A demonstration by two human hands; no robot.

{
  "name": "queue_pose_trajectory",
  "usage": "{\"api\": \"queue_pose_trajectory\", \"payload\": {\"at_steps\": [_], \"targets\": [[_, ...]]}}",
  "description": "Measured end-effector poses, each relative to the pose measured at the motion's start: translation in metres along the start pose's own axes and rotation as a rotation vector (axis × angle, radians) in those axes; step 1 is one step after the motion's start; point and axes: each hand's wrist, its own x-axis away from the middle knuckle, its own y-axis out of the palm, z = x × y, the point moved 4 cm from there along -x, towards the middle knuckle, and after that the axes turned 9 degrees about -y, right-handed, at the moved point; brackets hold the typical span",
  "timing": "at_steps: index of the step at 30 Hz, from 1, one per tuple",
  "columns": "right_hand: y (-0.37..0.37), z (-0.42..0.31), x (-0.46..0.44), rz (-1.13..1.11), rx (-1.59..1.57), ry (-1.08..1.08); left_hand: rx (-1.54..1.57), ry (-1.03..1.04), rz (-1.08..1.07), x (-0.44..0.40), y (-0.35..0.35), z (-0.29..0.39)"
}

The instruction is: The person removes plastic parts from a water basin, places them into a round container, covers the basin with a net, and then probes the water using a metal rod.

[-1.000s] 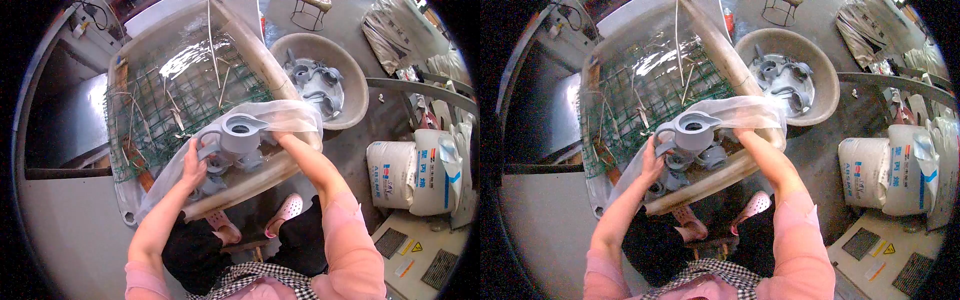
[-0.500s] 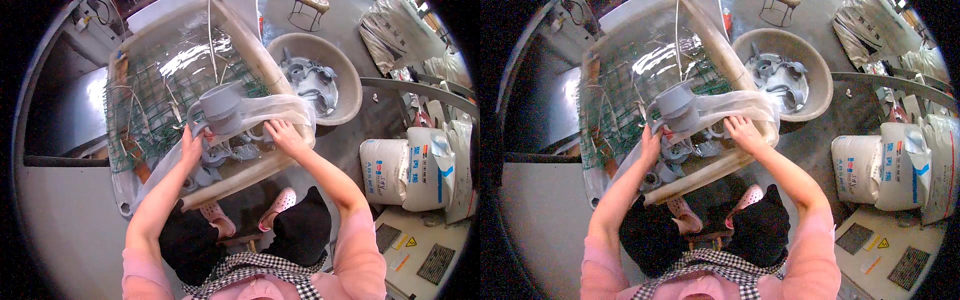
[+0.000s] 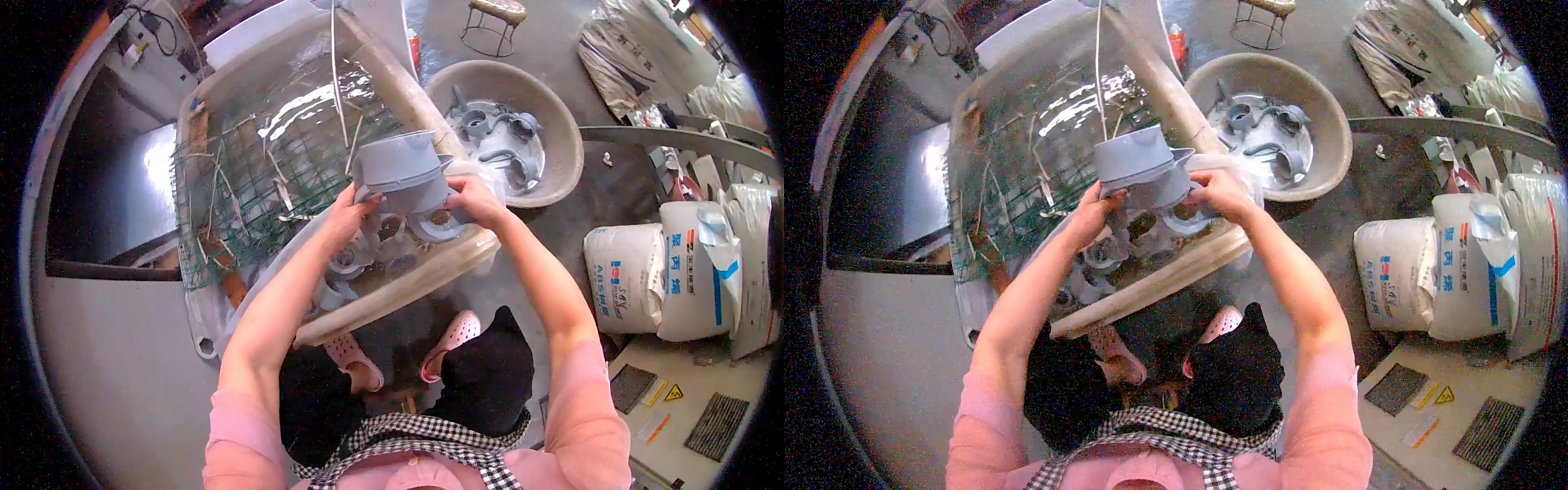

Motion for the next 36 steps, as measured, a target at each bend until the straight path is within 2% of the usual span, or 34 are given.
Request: {"api": "queue_pose_trajectory", "payload": {"at_steps": [1, 3, 4, 5, 6, 7, 9, 10, 11, 13, 15, 16, 17, 18, 19, 20, 22, 23, 24, 25, 26, 27, 28, 29, 31, 32, 34, 35, 36], "targets": [[0.000, 0.001, -0.003, 0.012, -0.001, -0.003, -0.042, 0.047, -0.023, 0.002, 0.005, 0.012], [0.004, 0.005, -0.010, -0.028, -0.201, 0.115, -0.091, 0.121, -0.015, 0.009, 0.011, 0.036], [0.008, 0.003, -0.013, -0.013, -0.203, 0.106, -0.244, 0.116, 0.012, 0.011, 0.010, 0.043], [0.013, -0.003, -0.017, 0.024, -0.186, -0.007, -0.395, 0.108, 0.042, 0.014, 0.008, 0.048], [0.018, -0.010, -0.019, 0.058, -0.167, -0.117, -0.481, 0.255, 0.098, 0.018, 0.006, 0.056], [0.018, -0.018, -0.018, 0.088, -0.149, -0.227, -0.485, 0.256, 0.093, 0.021, 0.005, 0.053], [0.013, -0.018, -0.023, 0.048, -0.072, -0.273, -0.491, 0.347, 0.294, 0.032, -0.006, 0.049], [0.003, -0.008, -0.028, 0.211, -0.051, -0.305, -0.234, 0.226, 0.226, 0.032, -0.010, 0.040], [-0.008, 0.002, -0.029, 0.374, -0.026, -0.334, -0.239, 0.225, 0.218, 0.033, -0.009, 0.042], [-0.009, 0.006, -0.013, 0.384, -0.062, -0.338, -0.492, 0.488, 0.507, 0.049, -0.010, 0.067], [-0.005, 0.018, 0.010, 0.391, 0.323, -0.248, -0.540, 0.453, 0.549, 0.038, -0.019, 0.062], [-0.001, 0.021, 0.018, 0.389, 0.513, -0.203, -0.151, 0.274, 0.475, 0.029, -0.026, 0.052], [0.004, 0.026, 0.024, 0.386, 0.508, -0.207, 0.232, 0.093, 0.388, 0.021, -0.029, 0.043], [0.015, 0.035, 0.028, 0.175, 0.697, -0.090, 0.411, 0.014, 0.406, 0.014, -0.029, 0.041], [0.022, 0.045, 0.030, -0.042, 0.879, 0.030, 0.409, 0.012, 0.410, 0.008, -0.021, 0.048], [0.024, 0.048, 0.027, -0.048, 0.875, 0.029, 0.463, 0.050, 0.377, 0.000, -0.010, 0.058], [0.038, 0.068, 0.018, -0.245, 0.957, 0.140, 0.528, 0.072, 0.266, -0.029, 0.019, 0.075], [0.045, 0.080, 0.011, -0.274, 0.959, 0.139, 0.541, 0.059, 0.191, -0.052, 0.036, 0.083], [0.050, 0.090, -0.001, -0.212, 1.037, 0.052, 0.426, 0.112, 0.147, -0.075, 0.053, 0.094], [0.054, 0.094, -0.012, -0.147, 1.112, -0.043, 0.455, 0.057, 0.141, -0.098, 0.072, 0.105], [0.060, 0.084, -0.020, -0.292, 1.028, -0.062, 0.421, 0.125, 0.132, -0.141, 0.082, 0.105], [0.067, 0.074, -0.027, -0.316, 1.030, -0.076, 0.222, 0.225, 0.171, -0.145, 0.092, 0.128], [0.076, 0.067, -0.033, -0.314, 0.958, -0.012, -0.038, 0.126, 0.174, -0.144, 0.097, 0.142], [0.082, 0.069, -0.036, -0.307, 0.880, 0.059, -0.041, 0.110, 0.180, -0.153, 0.095, 0.138], [0.091, 0.077, -0.042, -0.264, 0.750, 0.077, -0.500, 0.525, 0.300, -0.159, 0.099, 0.145], [0.095, 0.081, -0.044, -0.294, 0.797, 0.098, -0.749, 0.632, 0.424, -0.152, 0.095, 0.132], [0.110, 0.078, -0.045, -0.369, 0.880, 0.055, -0.753, 0.525, 0.171, -0.099, 0.084, 0.099], [0.115, 0.083, -0.050, -0.374, 0.871, 0.048, -0.690, 0.576, 0.166, -0.060, 0.075, 0.075], [0.124, 0.093, -0.052, -0.545, 0.821, -0.006, -0.844, 0.510, 0.148, -0.029, 0.063, 0.043]]}}
